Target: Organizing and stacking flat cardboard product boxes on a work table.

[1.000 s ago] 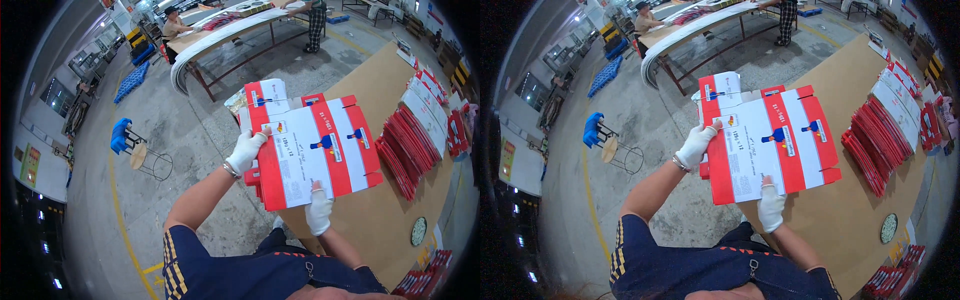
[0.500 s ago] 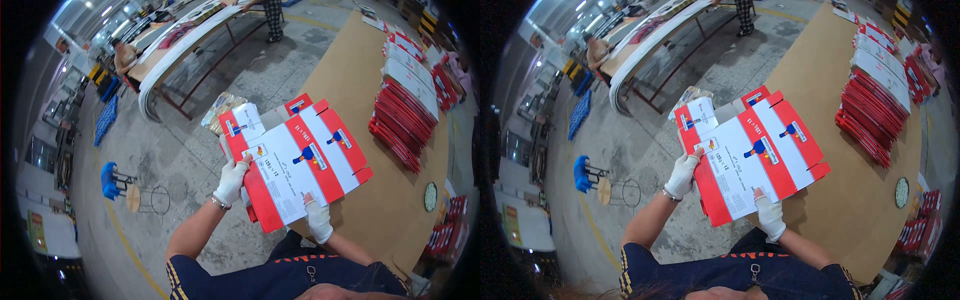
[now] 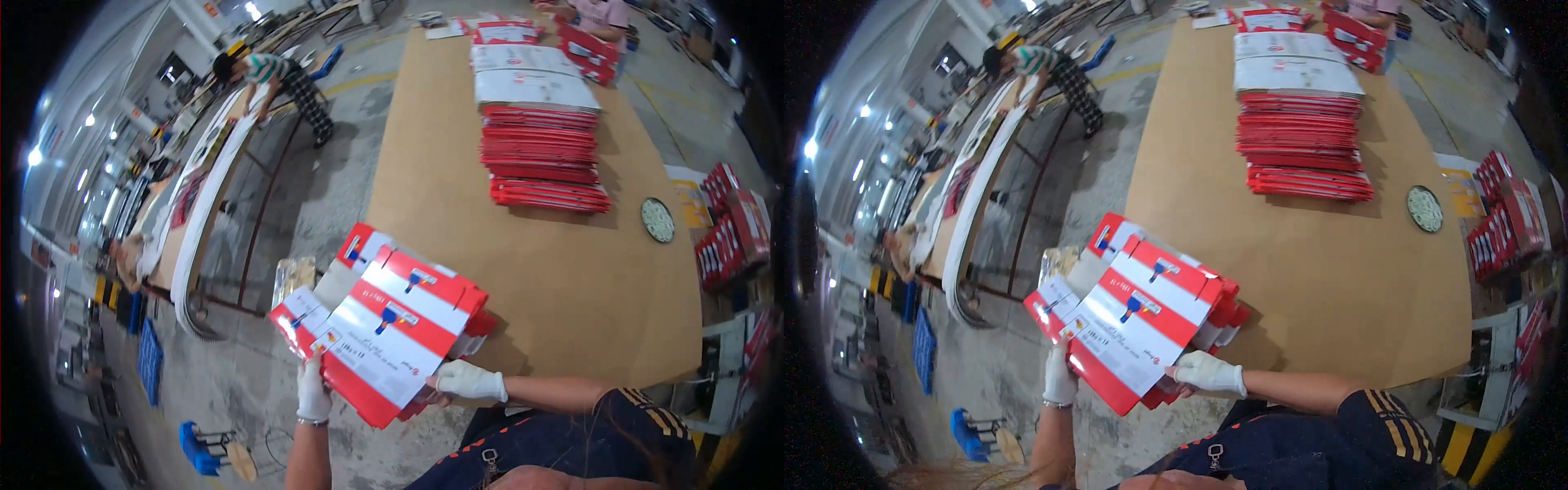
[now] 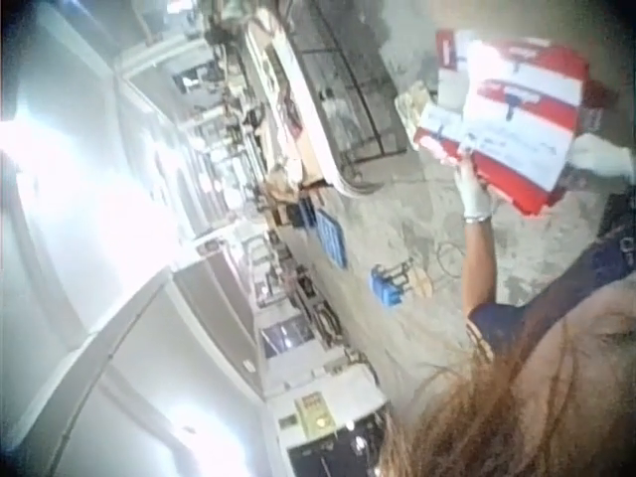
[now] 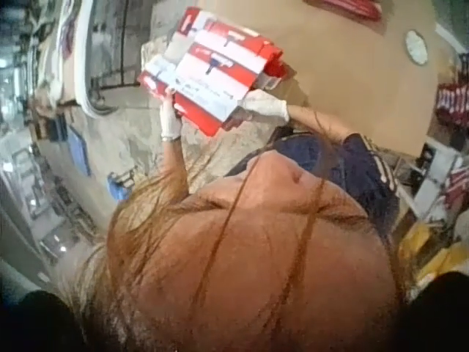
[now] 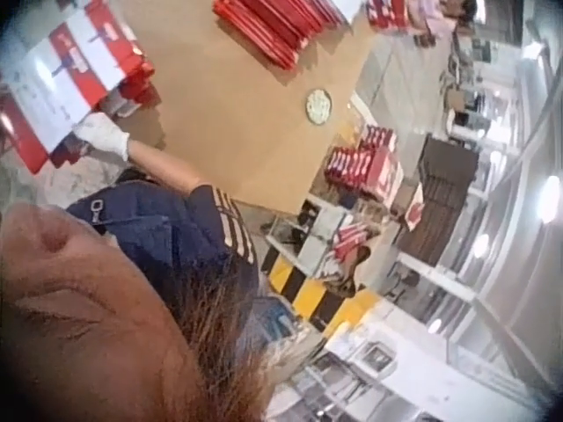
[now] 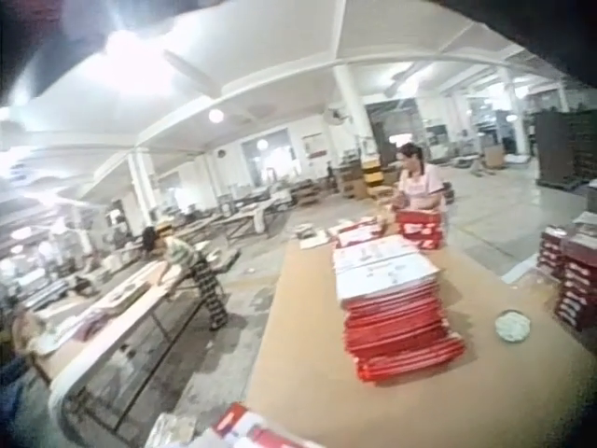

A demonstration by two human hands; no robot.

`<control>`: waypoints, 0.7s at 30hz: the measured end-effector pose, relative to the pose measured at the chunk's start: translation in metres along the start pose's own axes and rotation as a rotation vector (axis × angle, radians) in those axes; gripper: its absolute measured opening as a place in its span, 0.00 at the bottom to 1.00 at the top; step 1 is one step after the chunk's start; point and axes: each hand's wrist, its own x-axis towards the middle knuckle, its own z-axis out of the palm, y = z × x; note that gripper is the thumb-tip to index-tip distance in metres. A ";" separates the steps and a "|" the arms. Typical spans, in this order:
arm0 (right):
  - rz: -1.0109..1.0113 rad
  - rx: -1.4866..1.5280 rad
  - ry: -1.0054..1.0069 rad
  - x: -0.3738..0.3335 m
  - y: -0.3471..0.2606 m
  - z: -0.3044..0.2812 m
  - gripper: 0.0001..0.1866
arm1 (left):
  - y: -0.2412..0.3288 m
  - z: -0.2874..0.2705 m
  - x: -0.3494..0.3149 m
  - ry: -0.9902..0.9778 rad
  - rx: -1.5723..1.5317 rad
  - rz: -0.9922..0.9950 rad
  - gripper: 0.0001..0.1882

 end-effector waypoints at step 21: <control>-0.346 -2.173 1.219 0.000 -0.224 -0.477 0.32 | -0.119 0.377 -0.075 -0.535 1.202 0.954 0.21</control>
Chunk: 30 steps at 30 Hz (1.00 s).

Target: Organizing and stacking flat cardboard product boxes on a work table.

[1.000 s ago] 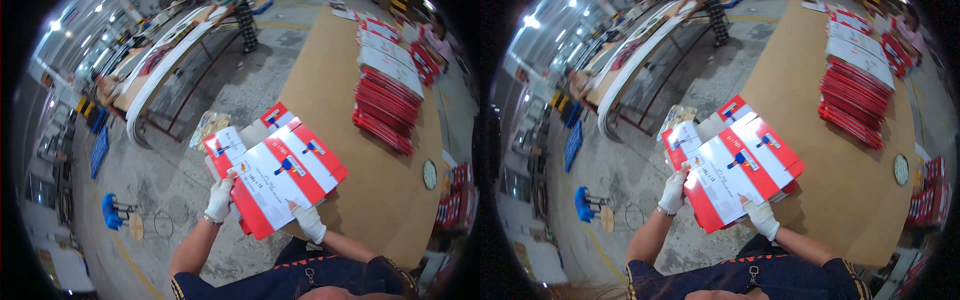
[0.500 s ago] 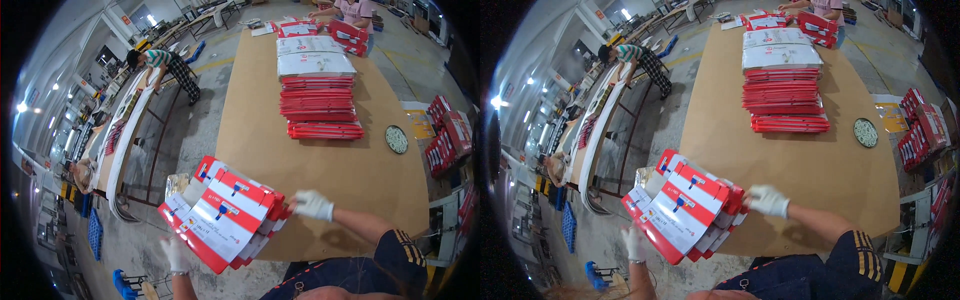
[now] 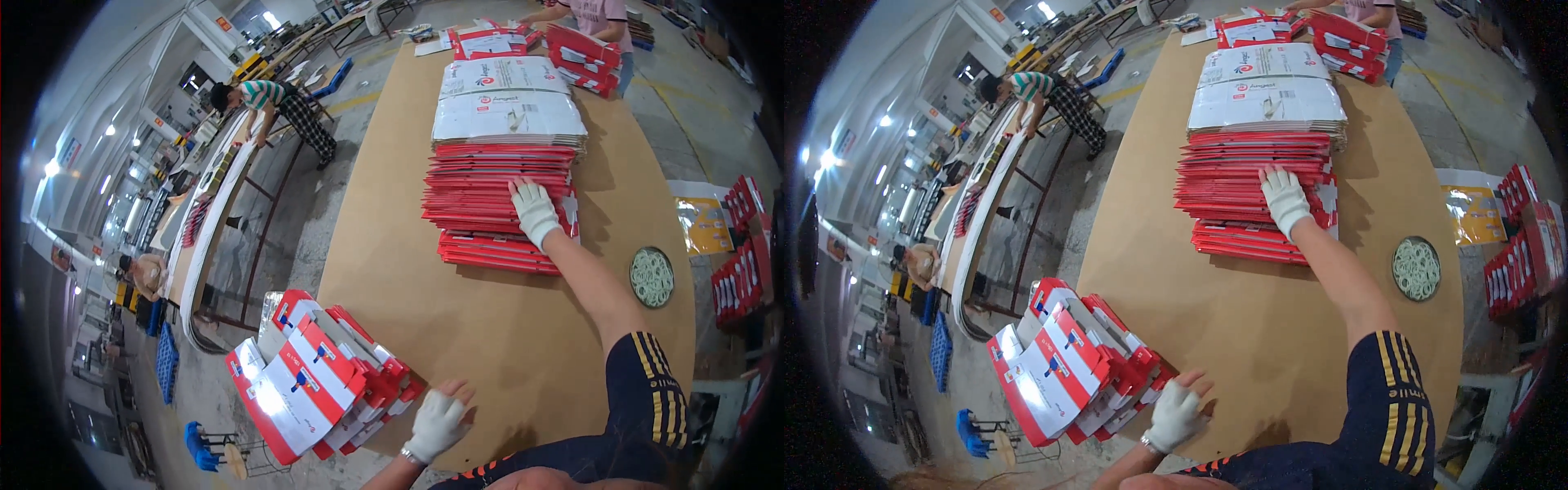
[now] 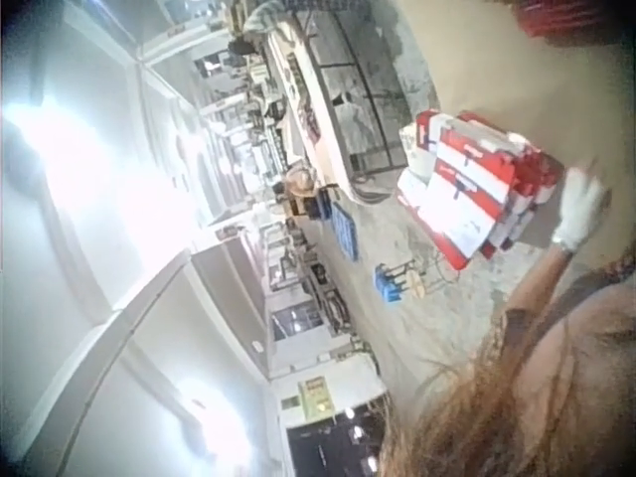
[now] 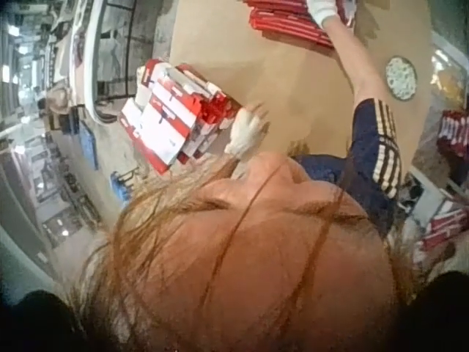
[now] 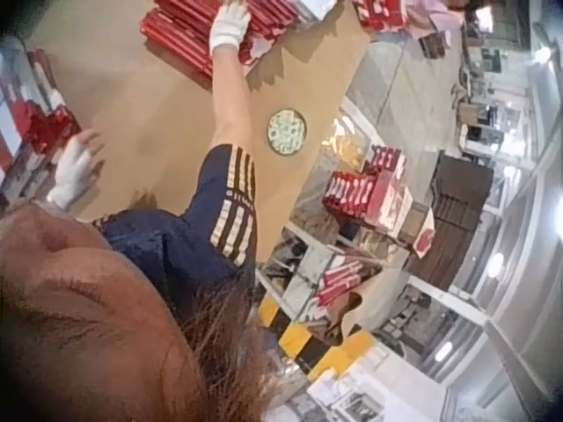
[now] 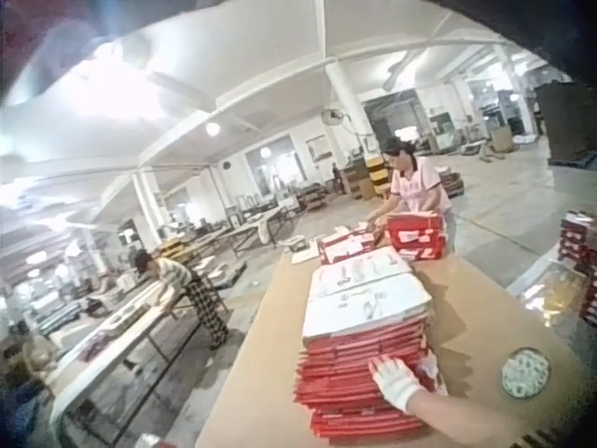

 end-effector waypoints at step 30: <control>-0.297 0.093 0.133 -0.044 0.046 -0.101 0.15 | -0.105 0.178 0.234 -0.080 -0.689 -0.379 0.38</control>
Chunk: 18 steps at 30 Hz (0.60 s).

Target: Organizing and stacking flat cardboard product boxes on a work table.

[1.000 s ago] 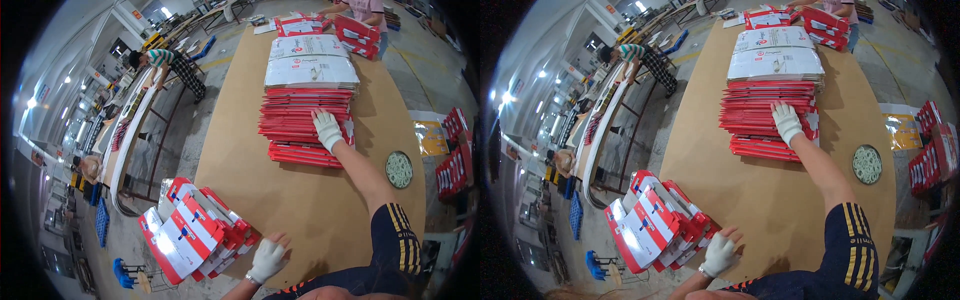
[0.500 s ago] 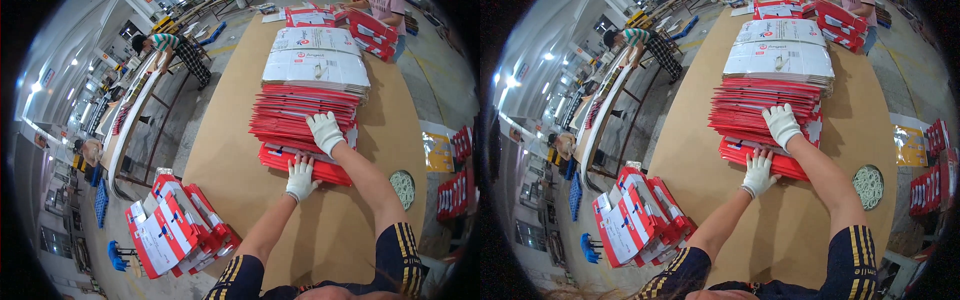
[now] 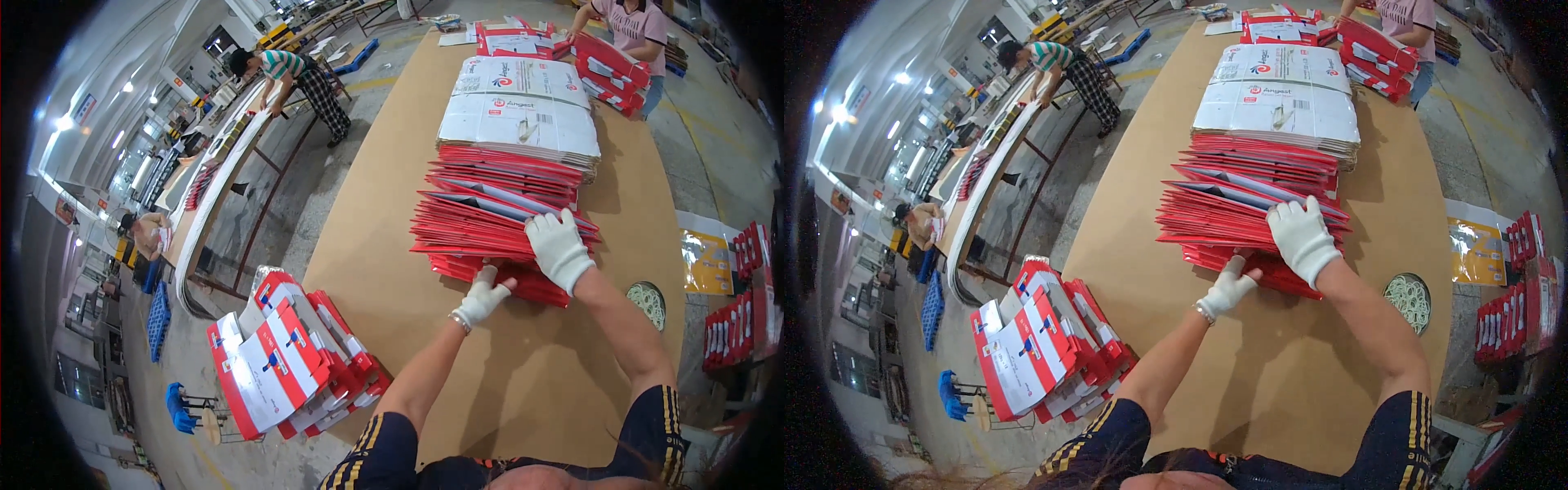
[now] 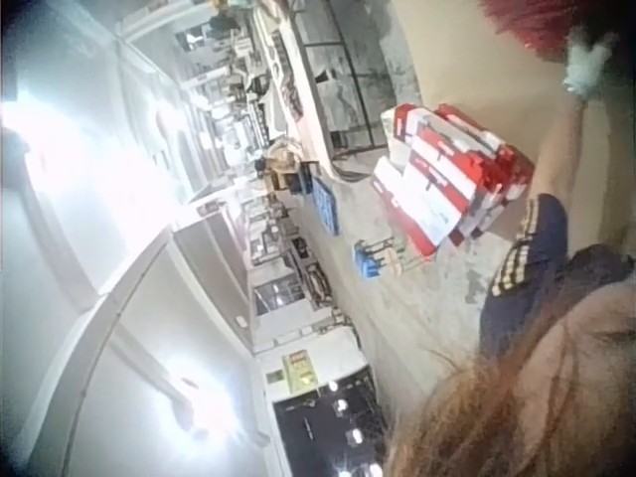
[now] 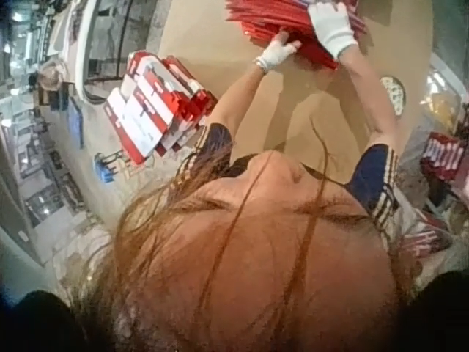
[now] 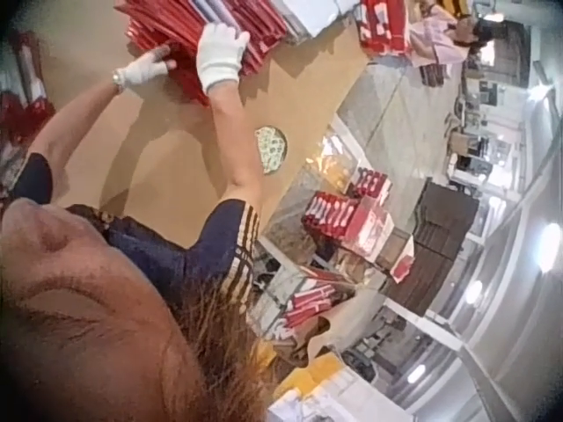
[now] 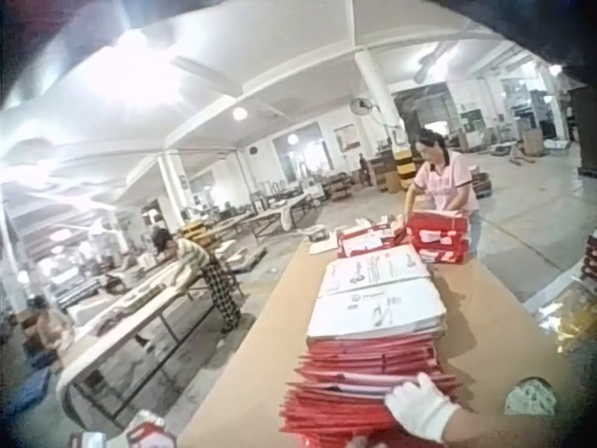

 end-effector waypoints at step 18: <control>-0.164 0.023 -0.009 -0.073 -0.101 -0.005 0.20 | 0.076 -0.005 -0.037 0.859 -1.163 -0.301 0.31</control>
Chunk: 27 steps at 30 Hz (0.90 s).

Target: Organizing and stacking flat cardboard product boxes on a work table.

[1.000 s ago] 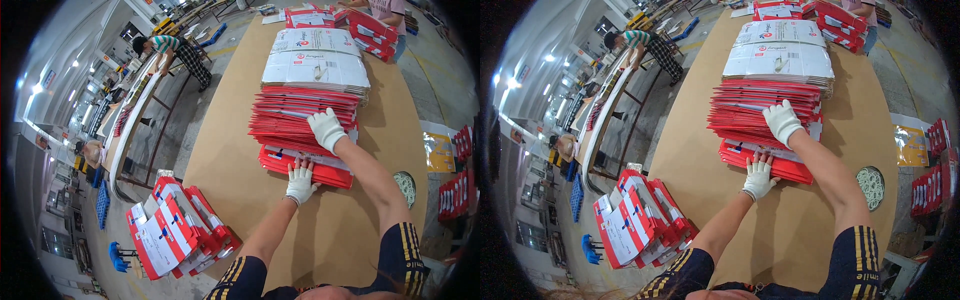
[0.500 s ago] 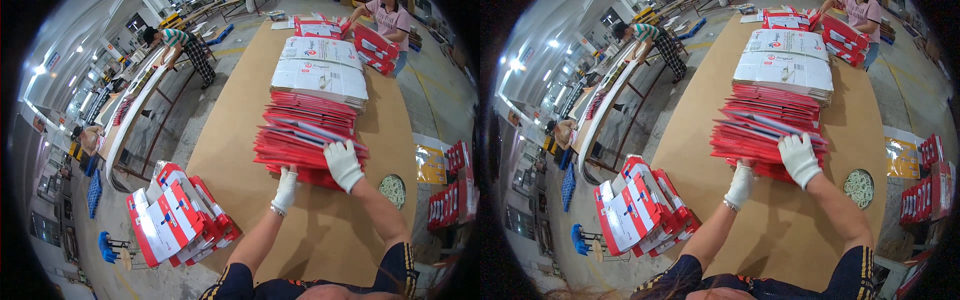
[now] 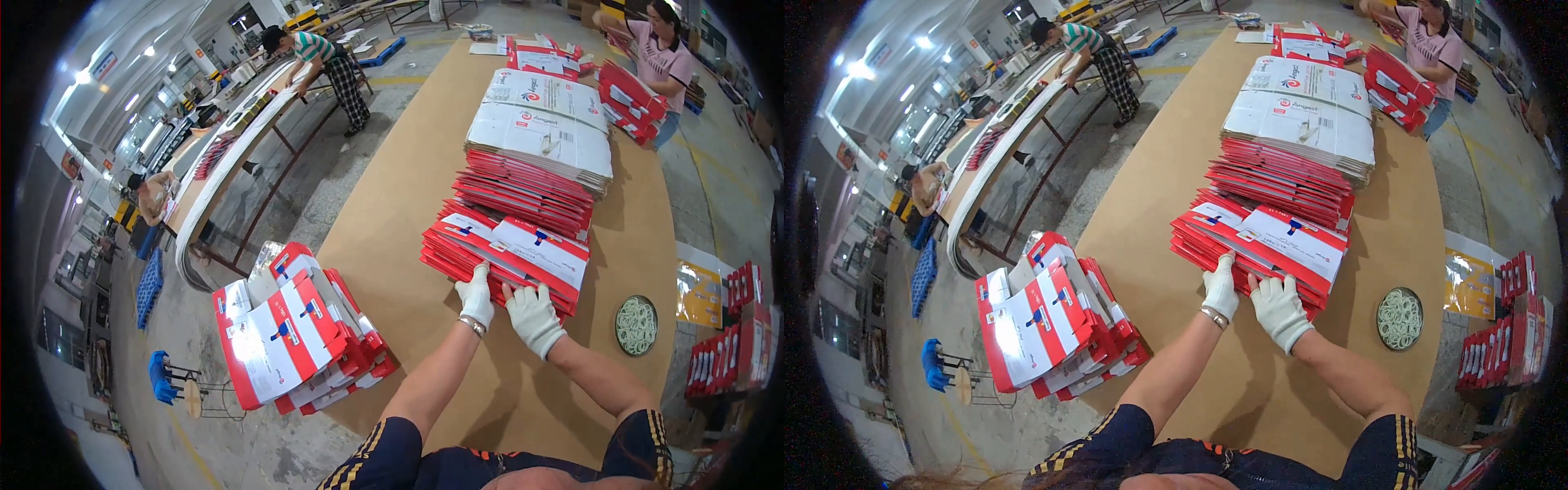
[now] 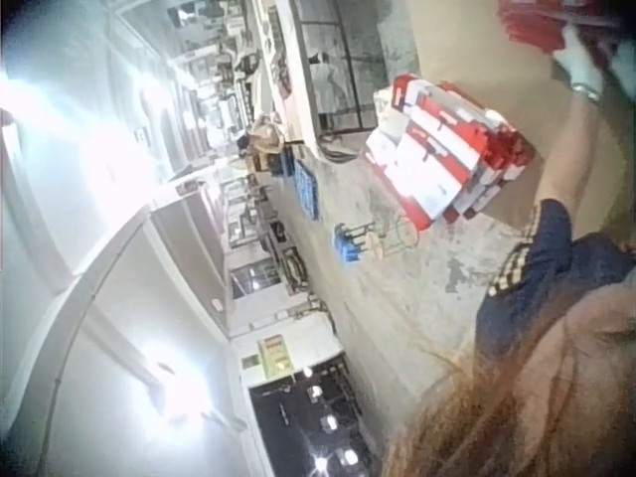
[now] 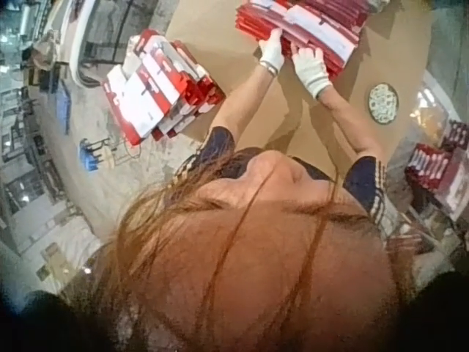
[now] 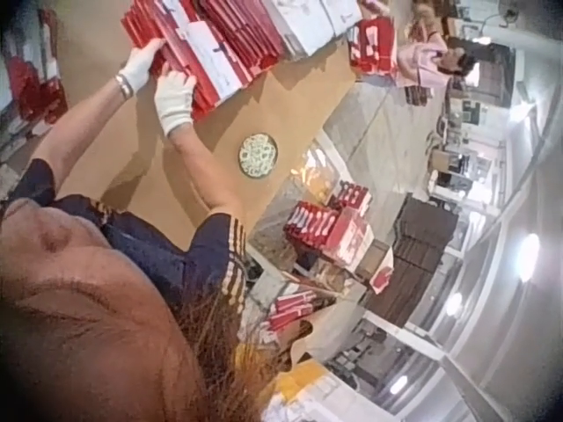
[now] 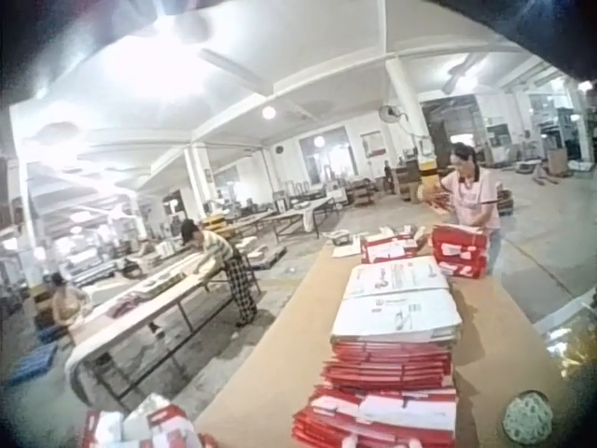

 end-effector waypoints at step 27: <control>0.140 0.508 -0.531 0.045 0.013 -0.004 0.37 | 0.001 -0.034 0.027 -0.175 0.077 -0.093 0.26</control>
